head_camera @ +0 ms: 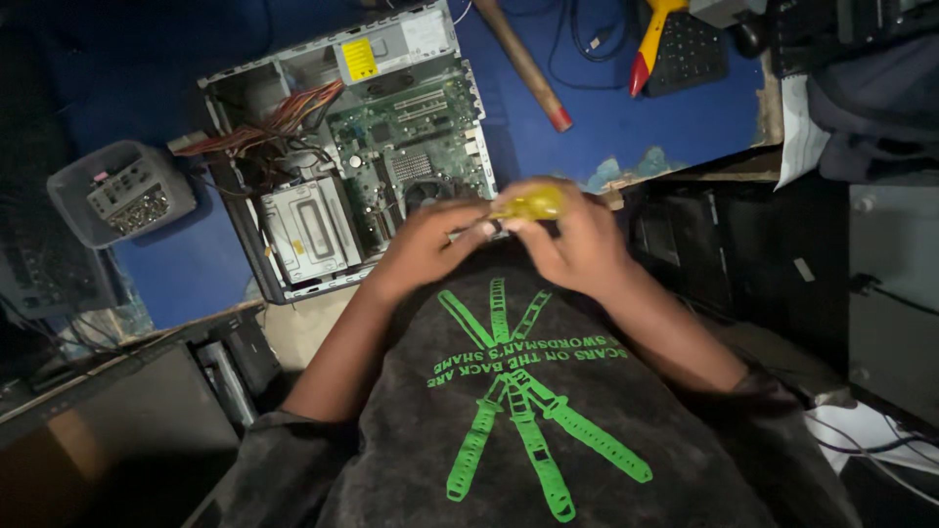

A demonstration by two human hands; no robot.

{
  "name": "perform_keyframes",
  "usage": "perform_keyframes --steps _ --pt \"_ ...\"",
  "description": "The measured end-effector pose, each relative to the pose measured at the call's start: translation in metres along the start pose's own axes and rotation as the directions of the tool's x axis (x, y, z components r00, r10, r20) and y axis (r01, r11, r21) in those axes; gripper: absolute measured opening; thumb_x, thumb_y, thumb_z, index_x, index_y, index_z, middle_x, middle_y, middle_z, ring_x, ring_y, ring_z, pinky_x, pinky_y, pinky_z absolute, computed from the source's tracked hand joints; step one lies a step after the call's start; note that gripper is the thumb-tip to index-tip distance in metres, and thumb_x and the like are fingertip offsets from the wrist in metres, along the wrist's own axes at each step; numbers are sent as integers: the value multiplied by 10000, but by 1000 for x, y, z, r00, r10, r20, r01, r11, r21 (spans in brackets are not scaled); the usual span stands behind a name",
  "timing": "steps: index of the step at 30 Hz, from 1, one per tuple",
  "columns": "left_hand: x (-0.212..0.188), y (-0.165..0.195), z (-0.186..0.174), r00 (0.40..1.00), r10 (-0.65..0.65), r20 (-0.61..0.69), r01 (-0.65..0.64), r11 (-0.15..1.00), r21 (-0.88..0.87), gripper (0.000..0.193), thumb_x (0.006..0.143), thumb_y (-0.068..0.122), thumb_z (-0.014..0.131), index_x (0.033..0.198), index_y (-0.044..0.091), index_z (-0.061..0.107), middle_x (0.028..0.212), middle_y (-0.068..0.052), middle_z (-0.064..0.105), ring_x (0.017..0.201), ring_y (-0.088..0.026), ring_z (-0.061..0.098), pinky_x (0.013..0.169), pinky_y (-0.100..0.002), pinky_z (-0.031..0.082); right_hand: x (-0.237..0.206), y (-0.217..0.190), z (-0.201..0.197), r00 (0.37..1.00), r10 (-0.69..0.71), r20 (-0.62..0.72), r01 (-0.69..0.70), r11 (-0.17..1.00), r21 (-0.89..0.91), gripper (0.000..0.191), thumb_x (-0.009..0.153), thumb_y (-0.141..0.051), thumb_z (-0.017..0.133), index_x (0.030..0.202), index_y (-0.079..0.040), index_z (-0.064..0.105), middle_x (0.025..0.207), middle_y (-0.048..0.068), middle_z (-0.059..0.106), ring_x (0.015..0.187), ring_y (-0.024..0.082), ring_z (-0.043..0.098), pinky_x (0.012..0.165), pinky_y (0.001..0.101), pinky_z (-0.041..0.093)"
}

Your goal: The person places a motherboard into an open computer case and secures it using a screwdriver. They align the board, insert screws at multiple mounting points, and tighten them to fix the motherboard in place.

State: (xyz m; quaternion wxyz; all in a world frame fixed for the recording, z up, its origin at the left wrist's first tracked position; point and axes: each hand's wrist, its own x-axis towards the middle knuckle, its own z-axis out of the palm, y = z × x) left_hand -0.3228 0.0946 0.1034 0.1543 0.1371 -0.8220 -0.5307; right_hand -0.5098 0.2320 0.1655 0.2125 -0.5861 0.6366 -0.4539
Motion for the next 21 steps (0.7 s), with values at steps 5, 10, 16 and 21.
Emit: perform_keyframes --steps 5,10,16,21 --pt "-9 -18 4 992 -121 -46 121 993 8 184 1008 158 658 1120 26 722 1051 -173 737 967 -352 726 842 -397 552 12 1 16 997 -61 51 61 998 4 245 1019 -120 697 1221 -26 593 1129 123 745 1001 303 769 849 366 603" --pt "-18 -36 10 990 -81 -114 75 995 -62 181 1003 136 678 1137 17 700 1089 -174 738 971 -331 742 831 -381 565 12 6 25 995 -49 86 48 999 7 248 1031 -115 681 1225 -12 568 1148 121 741 1007 305 767 849 371 599" --pt "-25 -49 13 989 -36 -144 35 999 -10 195 1003 124 666 1167 28 709 1133 -184 738 1031 -344 726 888 -392 556 10 11 34 993 -12 117 14 1000 -15 249 1022 -118 677 1228 -12 584 1139 122 742 1004 310 763 838 376 597" --pt "-30 -62 15 991 -59 -124 60 998 4 183 998 119 649 1149 32 704 1110 -176 738 1002 -353 719 867 -408 553 15 4 36 990 -15 138 16 1000 -9 270 1004 -129 695 1231 -29 588 1136 124 742 1014 307 762 847 371 597"
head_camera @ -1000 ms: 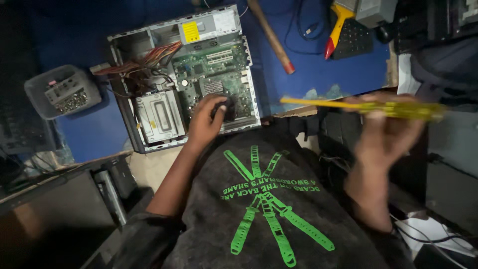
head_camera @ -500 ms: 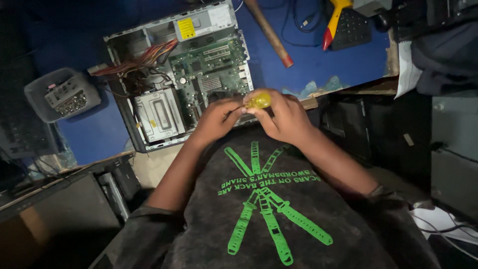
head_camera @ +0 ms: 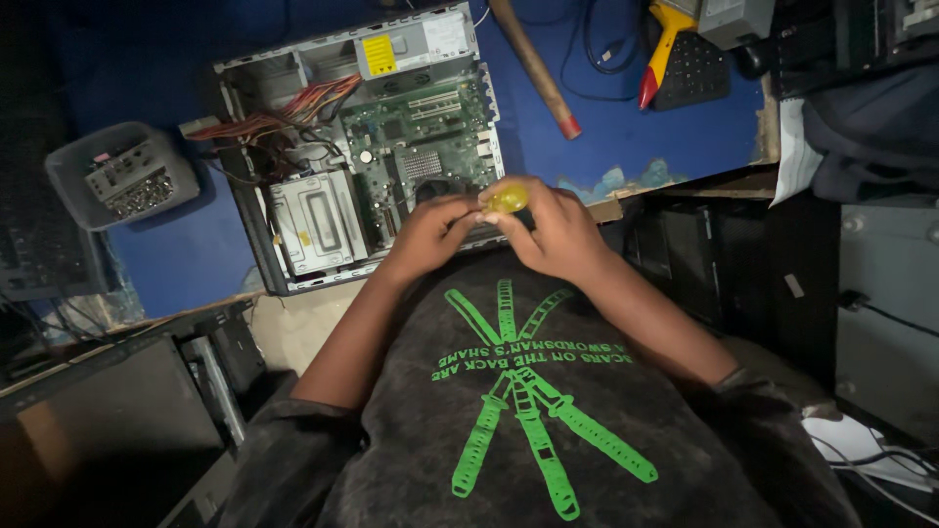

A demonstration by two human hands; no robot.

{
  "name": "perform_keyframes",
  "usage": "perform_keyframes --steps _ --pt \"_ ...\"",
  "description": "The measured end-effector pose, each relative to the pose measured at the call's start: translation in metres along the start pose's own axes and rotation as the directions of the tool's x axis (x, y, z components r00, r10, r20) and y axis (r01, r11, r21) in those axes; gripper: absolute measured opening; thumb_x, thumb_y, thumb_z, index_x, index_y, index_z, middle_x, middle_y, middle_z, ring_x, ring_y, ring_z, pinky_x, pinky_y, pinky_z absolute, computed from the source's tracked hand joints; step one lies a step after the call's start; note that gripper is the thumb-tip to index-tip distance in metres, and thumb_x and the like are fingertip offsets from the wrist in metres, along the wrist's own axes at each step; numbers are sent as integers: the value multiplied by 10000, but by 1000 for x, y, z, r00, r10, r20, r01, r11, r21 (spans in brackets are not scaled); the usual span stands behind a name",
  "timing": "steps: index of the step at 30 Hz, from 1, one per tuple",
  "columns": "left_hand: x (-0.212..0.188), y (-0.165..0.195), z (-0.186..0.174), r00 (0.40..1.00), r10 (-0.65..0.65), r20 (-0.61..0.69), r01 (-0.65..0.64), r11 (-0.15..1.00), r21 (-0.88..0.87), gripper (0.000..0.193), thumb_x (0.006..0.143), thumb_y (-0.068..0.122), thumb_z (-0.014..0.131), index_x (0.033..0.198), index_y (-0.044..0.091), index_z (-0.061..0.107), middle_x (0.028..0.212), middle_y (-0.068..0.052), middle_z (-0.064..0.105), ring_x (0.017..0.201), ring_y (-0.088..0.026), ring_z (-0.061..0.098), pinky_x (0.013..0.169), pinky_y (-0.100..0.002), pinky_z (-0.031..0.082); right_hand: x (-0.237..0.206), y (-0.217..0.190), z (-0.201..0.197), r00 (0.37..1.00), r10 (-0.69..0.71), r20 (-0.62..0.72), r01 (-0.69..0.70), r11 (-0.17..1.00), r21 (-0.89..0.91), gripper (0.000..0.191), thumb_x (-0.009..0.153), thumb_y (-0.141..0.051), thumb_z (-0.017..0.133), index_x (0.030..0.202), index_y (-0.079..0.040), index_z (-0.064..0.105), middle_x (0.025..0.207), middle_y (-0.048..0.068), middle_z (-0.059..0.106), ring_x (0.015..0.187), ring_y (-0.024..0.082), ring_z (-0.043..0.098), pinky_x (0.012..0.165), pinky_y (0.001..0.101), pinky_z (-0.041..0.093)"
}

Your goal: The person places a motherboard into an open computer case and secures it using a screwdriver. They align the board, insert screws at multiple mounting points, and tighten them to fix the motherboard in place.

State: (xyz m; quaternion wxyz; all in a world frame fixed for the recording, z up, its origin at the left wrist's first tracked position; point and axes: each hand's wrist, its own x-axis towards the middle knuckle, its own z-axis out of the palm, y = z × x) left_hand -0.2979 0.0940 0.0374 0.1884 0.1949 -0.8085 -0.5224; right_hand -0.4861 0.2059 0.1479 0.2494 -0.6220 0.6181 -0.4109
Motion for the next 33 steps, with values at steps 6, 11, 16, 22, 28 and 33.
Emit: perform_keyframes --steps 6,11,16,22,28,33 --pt "-18 -16 -1 997 -50 51 48 998 32 180 1007 114 612 1177 84 667 1079 -192 718 994 -389 694 846 -450 543 16 -24 -13 975 -181 130 181 983 13 414 969 -135 731 1346 -47 584 1295 162 683 1181 330 702 973 402 575" --pt "-22 -20 -11 989 -100 109 91 992 86 167 1019 116 607 1174 78 655 1111 -193 713 1042 -391 685 879 -457 537 34 -39 -17 921 -345 183 347 938 19 414 1006 -38 654 1416 -82 626 1351 151 687 1197 311 710 998 382 603" --pt "-22 5 -23 1000 4 22 -3 1000 -28 322 926 71 602 1245 39 630 1173 -199 679 1090 -398 672 900 -444 540 37 -46 -4 970 -239 41 242 951 -190 339 899 -252 835 1124 -44 690 1060 106 725 930 278 743 797 365 587" --pt "-15 26 -18 996 18 -91 -7 992 128 243 819 88 716 1058 42 715 1098 -157 714 995 -364 715 857 -423 578 38 -57 6 994 -47 103 92 863 -496 456 852 -480 864 851 -78 649 828 73 677 763 274 716 704 389 556" --pt "-14 9 -20 984 -128 125 118 989 86 160 944 106 691 1097 58 708 1062 -176 732 992 -362 736 841 -429 581 31 -86 -11 948 -293 125 317 912 -259 379 875 -164 700 1235 -62 639 1181 171 674 934 323 726 748 365 580" --pt "-19 14 -17 994 24 110 -27 999 27 290 946 95 660 1228 37 627 1104 -206 700 1030 -420 679 890 -473 536 19 -83 -12 980 -184 78 200 896 -397 350 951 -234 759 1250 -84 659 1134 92 701 926 297 738 770 385 591"
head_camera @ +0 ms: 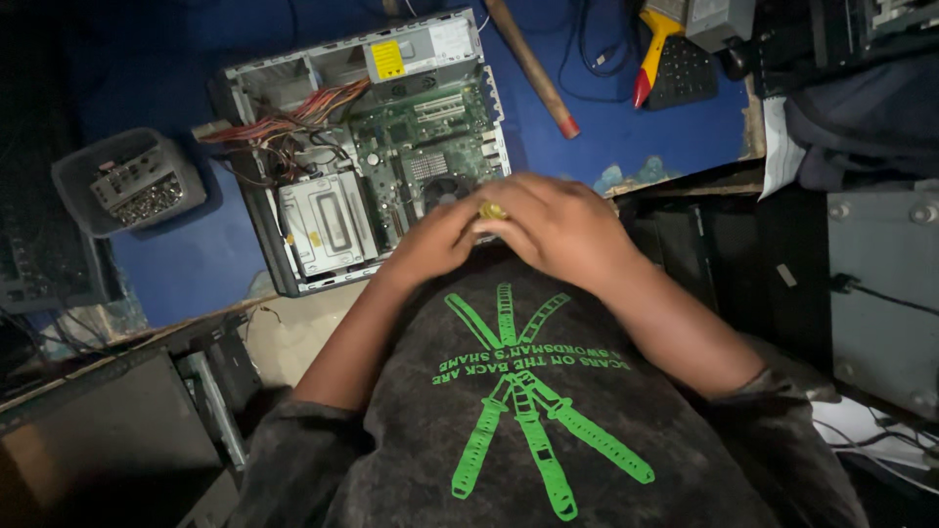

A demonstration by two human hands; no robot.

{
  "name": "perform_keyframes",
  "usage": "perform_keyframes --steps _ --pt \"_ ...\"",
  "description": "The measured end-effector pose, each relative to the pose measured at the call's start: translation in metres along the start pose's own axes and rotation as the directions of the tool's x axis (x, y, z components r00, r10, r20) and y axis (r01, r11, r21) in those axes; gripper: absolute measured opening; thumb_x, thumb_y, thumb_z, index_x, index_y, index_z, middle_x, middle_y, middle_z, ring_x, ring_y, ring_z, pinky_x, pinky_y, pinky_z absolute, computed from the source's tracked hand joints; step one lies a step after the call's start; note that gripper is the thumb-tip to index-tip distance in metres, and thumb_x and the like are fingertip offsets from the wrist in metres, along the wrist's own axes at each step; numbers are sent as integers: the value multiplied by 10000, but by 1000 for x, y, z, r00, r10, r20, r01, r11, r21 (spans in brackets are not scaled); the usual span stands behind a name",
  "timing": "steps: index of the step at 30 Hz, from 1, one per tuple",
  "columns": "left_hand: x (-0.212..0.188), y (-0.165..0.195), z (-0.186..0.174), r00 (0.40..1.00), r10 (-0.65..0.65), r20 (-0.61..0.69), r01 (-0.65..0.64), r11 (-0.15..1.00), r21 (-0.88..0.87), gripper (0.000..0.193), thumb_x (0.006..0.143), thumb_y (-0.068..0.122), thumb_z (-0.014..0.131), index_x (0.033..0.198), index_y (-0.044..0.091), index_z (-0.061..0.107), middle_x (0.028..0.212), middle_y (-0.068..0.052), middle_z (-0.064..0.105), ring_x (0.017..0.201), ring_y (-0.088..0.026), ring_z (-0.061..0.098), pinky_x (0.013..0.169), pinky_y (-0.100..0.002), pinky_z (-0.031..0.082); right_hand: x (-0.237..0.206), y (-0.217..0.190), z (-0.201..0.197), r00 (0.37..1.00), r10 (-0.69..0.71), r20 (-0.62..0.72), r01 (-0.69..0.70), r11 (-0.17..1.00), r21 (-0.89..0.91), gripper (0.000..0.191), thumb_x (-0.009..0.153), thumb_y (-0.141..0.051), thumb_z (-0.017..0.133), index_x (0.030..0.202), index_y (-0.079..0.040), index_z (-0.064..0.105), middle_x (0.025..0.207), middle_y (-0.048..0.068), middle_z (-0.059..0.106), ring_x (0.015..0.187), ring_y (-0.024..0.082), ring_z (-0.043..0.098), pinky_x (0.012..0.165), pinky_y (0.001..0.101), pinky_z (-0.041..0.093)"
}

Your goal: The person places a motherboard into an open computer case and secures it using a screwdriver. They align the board, insert screws at multiple mounting points, and tighten them to fix the motherboard in place.

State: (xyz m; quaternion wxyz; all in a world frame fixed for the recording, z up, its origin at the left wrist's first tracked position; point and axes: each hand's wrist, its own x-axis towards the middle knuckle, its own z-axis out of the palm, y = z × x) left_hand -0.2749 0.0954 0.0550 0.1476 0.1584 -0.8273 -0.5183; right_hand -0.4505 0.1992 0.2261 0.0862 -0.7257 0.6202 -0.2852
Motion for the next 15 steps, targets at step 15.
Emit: perform_keyframes --steps 15 --pt "8 -3 -3 997 52 65 -59 991 121 244 847 53 649 1080 69 718 1036 -181 734 984 -389 699 848 -470 557 2 2 8 1000 12 28 -13 999 34 375 874 -354 840 902 -38 641 885 119 644 759 299 684 662 392 536"
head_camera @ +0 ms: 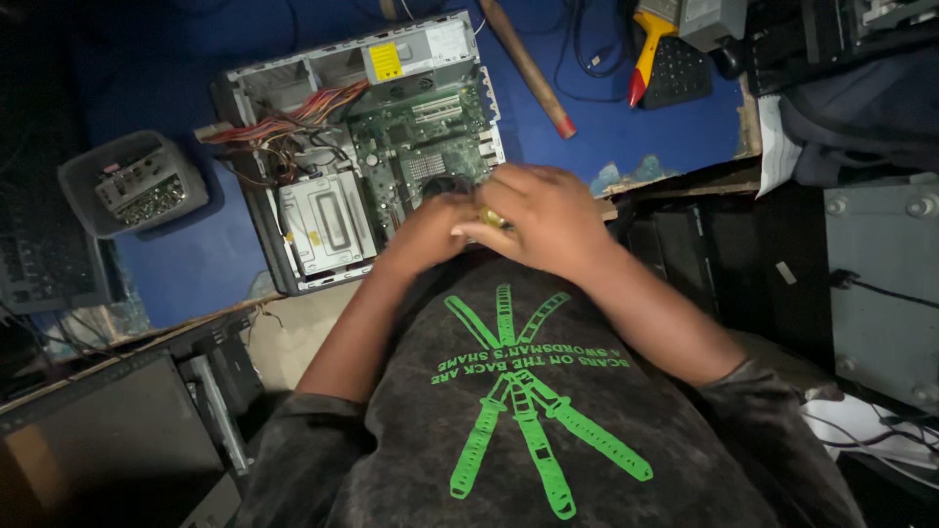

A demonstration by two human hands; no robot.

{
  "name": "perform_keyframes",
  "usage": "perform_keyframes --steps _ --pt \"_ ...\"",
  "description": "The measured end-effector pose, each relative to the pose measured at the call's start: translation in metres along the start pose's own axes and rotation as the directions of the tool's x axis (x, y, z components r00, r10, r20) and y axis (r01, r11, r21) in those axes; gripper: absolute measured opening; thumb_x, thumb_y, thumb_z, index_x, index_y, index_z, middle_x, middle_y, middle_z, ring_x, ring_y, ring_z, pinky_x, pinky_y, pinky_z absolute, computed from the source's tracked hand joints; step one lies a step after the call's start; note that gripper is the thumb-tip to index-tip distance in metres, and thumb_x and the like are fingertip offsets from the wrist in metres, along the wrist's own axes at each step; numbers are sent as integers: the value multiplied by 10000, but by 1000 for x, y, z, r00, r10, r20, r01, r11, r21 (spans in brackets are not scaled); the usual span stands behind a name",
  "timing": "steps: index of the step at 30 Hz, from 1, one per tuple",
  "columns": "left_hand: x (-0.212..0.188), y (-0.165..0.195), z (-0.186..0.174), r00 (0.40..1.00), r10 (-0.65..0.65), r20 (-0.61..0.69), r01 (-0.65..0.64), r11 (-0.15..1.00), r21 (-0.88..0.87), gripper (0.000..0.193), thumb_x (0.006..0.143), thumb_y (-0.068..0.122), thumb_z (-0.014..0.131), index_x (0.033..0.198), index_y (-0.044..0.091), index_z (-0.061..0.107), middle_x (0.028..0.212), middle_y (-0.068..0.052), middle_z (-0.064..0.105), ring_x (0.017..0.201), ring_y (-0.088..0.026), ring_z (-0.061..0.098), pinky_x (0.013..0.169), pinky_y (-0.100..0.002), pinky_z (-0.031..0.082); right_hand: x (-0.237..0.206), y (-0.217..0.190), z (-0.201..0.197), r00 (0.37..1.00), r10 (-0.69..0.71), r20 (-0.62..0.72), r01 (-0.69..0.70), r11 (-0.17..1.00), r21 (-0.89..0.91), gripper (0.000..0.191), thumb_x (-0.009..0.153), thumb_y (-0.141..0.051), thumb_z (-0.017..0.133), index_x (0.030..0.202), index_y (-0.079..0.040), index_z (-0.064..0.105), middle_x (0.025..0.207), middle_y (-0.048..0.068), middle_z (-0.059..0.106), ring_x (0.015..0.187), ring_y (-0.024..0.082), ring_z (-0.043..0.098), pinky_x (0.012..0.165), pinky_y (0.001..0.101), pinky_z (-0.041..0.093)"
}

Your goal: The person places a motherboard into an open computer case and secures it using a screwdriver. They align the board, insert screws at multiple mounting points, and tighten them to fix the motherboard in place.

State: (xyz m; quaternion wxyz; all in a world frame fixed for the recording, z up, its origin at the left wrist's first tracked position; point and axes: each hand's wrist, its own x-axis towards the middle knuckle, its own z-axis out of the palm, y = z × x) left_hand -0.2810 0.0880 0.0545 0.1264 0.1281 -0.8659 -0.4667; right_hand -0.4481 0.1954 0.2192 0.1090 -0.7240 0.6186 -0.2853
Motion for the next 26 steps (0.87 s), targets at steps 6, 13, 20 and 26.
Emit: perform_keyframes --steps 6,13,20,26 --pt "4 -9 -6 990 -91 107 93 996 -13 205 905 97 669 1101 48 702 1031 -221 728 973 -413 702 844 -485 552 -2 7 -4 995 -88 -38 95 970 225 356 956 -147 698 1278 -11 631 1129 151 665 959 329 701 795 385 568" --pt "-2 -10 3 990 -82 -117 125 896 427 708 674 289 870 1311 126 607 1405 -173 546 1328 -430 485 1081 -528 410 -7 19 26 979 115 -168 -106 992 63 358 921 -304 840 1076 -54 636 985 120 711 820 323 730 688 395 573" --pt "-14 -48 14 947 -322 -18 289 822 490 943 653 212 880 1493 159 454 1495 -116 457 1362 -378 473 1097 -520 414 -15 34 14 959 258 -117 -242 961 134 358 960 -298 836 1104 -45 627 900 130 727 747 288 751 635 374 571" --pt "-15 -71 12 938 -342 56 290 863 415 933 676 160 854 1518 184 453 1535 -117 442 1310 -376 504 1052 -467 480 -18 35 12 968 218 -126 -200 969 143 344 962 -297 833 1092 -62 618 920 126 729 811 296 760 669 371 580"
